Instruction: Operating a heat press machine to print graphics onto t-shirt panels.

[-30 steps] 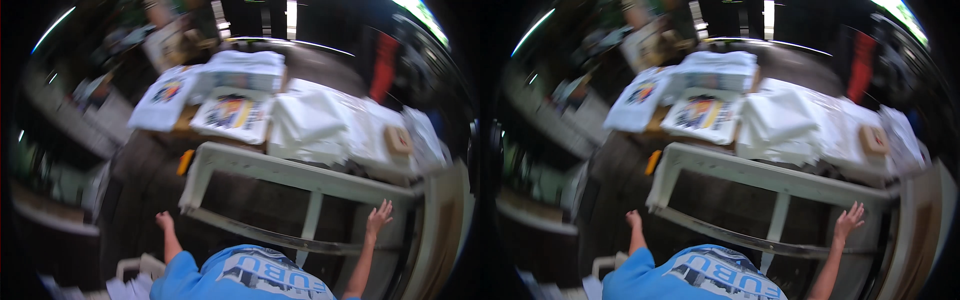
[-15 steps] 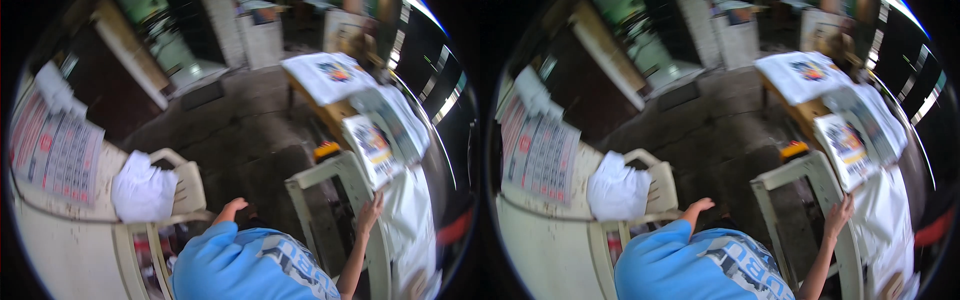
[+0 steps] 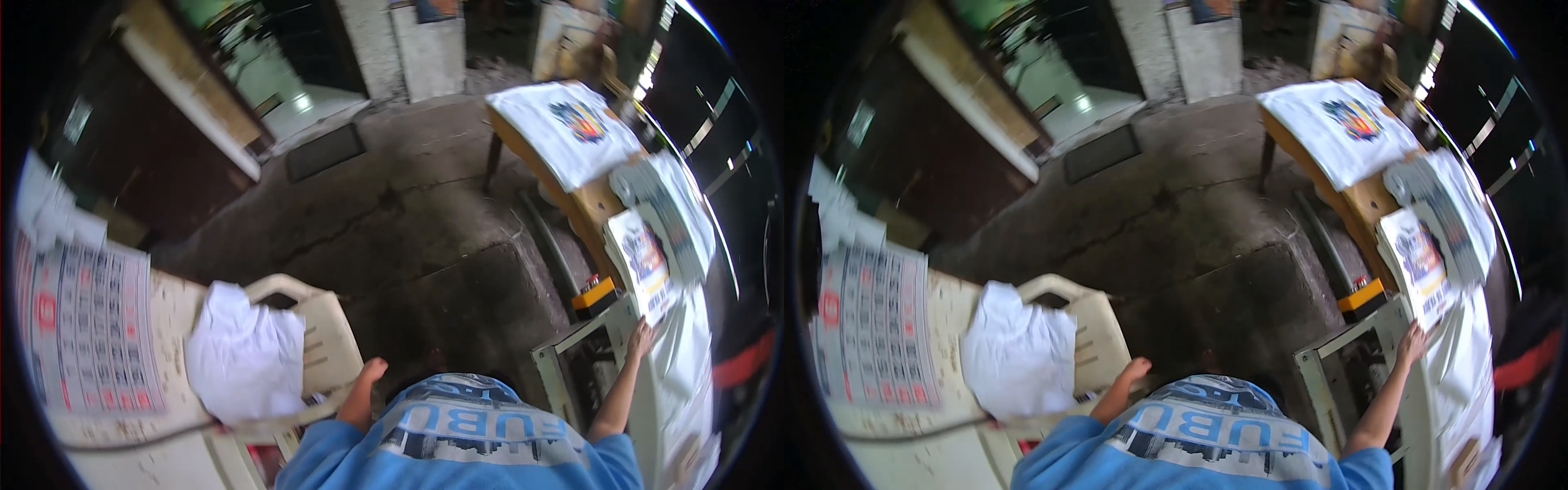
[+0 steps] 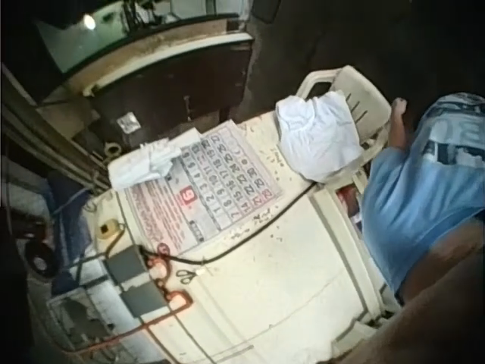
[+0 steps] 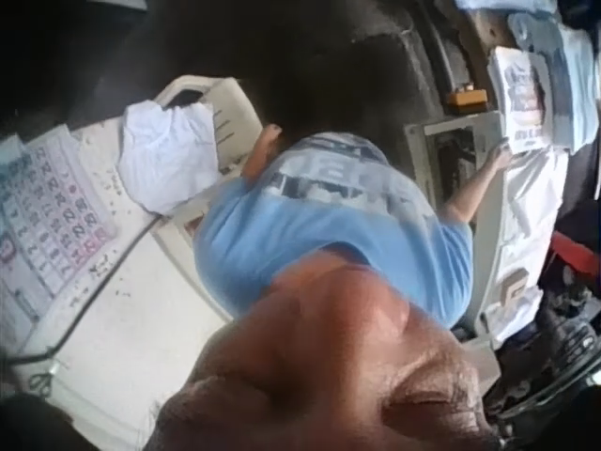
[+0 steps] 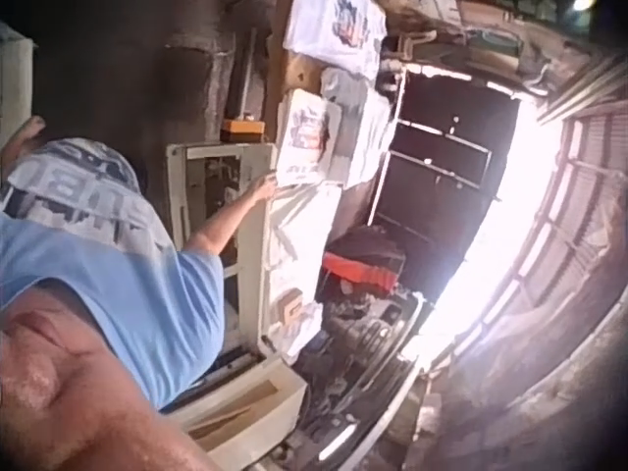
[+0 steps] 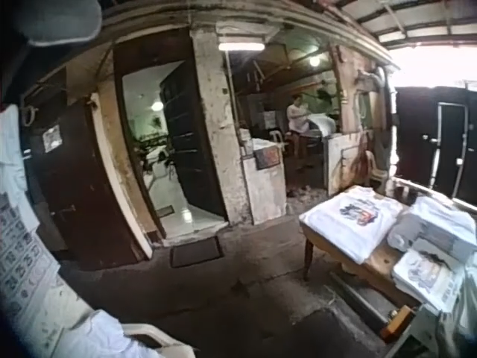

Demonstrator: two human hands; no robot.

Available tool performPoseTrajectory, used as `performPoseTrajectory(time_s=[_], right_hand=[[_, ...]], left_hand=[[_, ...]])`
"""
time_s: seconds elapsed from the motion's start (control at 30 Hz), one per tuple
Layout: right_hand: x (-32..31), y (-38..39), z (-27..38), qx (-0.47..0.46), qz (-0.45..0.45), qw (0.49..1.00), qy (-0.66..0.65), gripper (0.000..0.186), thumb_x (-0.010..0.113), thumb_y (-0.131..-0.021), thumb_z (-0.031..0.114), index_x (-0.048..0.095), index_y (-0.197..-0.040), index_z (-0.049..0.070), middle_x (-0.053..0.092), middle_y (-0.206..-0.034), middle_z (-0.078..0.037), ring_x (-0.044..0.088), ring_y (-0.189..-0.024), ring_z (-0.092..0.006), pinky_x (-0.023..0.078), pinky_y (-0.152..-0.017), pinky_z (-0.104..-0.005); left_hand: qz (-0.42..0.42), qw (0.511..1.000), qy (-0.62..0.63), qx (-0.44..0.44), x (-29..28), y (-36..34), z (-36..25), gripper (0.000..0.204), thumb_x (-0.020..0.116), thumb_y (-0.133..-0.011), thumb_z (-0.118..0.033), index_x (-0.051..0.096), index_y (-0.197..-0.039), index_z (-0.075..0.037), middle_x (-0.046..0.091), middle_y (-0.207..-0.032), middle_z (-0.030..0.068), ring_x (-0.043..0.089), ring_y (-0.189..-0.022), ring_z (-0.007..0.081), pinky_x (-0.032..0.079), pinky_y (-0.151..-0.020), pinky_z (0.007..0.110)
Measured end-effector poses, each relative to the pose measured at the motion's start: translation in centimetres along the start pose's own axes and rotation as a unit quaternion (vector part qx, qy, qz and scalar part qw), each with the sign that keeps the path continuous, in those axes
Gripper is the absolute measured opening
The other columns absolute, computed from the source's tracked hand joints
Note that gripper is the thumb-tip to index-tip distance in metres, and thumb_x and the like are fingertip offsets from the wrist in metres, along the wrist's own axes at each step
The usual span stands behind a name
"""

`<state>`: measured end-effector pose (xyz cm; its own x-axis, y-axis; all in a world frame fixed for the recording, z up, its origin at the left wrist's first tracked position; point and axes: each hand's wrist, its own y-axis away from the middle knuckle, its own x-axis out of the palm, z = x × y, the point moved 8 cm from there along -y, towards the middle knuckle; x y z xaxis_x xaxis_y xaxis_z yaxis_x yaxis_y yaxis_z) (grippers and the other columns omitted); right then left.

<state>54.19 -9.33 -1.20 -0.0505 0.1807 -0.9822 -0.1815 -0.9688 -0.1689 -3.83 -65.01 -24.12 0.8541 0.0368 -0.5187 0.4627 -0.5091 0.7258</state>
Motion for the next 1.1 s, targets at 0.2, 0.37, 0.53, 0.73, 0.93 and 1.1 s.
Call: performPoseTrajectory(time_s=[0.2,0.37,0.53,0.73,0.93,1.1], right_hand=[[-1.4,1.1,-0.2,0.095,0.045,0.994,0.023,0.049,0.029,-0.089,0.049,0.054,-0.112,0.014,0.05,-0.119,-0.006,0.039,-0.117,-0.0262,0.024,-0.094,-0.0567],[-0.4,0.8,0.8,0.063,0.044,0.997,0.026,0.045,0.031,-0.09,0.047,0.054,-0.112,0.015,0.051,-0.117,-0.006,0.043,-0.113,-0.0227,0.027,-0.093,-0.0524],[0.9,0.3,-4.9,0.083,0.025,0.996,0.032,0.048,0.027,-0.09,0.047,0.053,-0.119,0.018,0.052,-0.121,-0.006,0.045,-0.114,-0.0225,0.027,-0.098,-0.0399],[1.3,-5.2,-2.2,0.295,-0.017,0.955,-0.032,0.059,0.034,-0.087,0.053,0.048,-0.122,0.007,0.049,-0.12,-0.019,0.044,-0.112,-0.0353,0.029,-0.096,-0.0473],[2.4,-17.8,28.8,-0.059,-0.146,0.967,-0.198,0.028,0.055,-0.078,0.01,0.056,-0.104,-0.001,0.058,-0.101,-0.02,0.055,-0.093,-0.0343,0.043,-0.083,-0.038],[4.4,-19.6,56.4,-0.282,0.016,0.925,-0.255,0.034,0.06,-0.073,0.004,0.054,-0.107,0.003,0.05,-0.114,-0.018,0.048,-0.105,-0.0343,0.04,-0.091,-0.0392]], left_hand=[[0.058,0.991,-0.046,-0.107,-2.9,-2.4,4.4,0.029,0.051,-0.072,-0.026,0.065,-0.083,-0.003,0.062,-0.084,0.0193,0.06,-0.082,0.0336,0.046,-0.072,0.04],[0.14,0.99,-0.007,0.007,-3.2,-8.5,-2.0,0.028,0.053,-0.076,-0.028,0.065,-0.087,-0.004,0.062,-0.068,0.0118,0.06,-0.065,0.0189,0.047,-0.062,0.032],[0.112,0.99,-0.023,0.086,-6.8,-15.6,-15.4,0.03,0.054,-0.079,-0.028,0.063,-0.099,-0.007,0.063,-0.095,0.0136,0.061,-0.088,0.0247,0.047,-0.077,0.034],[0.155,0.981,-0.043,0.104,-14.4,-24.1,-24.0,0.03,0.055,-0.079,-0.027,0.063,-0.1,-0.007,0.062,-0.101,0.0137,0.058,-0.097,0.0263,0.045,-0.084,0.035],[-0.015,0.993,0.066,0.094,-28.6,-31.2,-32.7,0.021,0.052,-0.079,-0.017,0.064,-0.071,-0.002,0.063,-0.066,0.0085,0.059,-0.055,0.0148,0.047,-0.055,0.029],[-0.062,0.997,-0.027,0.044,-32.8,-33.8,-37.9,0.043,0.046,-0.087,-0.039,0.056,-0.063,-0.004,0.06,-0.065,0.0142,0.059,-0.061,0.0252,0.046,-0.059,0.035]])
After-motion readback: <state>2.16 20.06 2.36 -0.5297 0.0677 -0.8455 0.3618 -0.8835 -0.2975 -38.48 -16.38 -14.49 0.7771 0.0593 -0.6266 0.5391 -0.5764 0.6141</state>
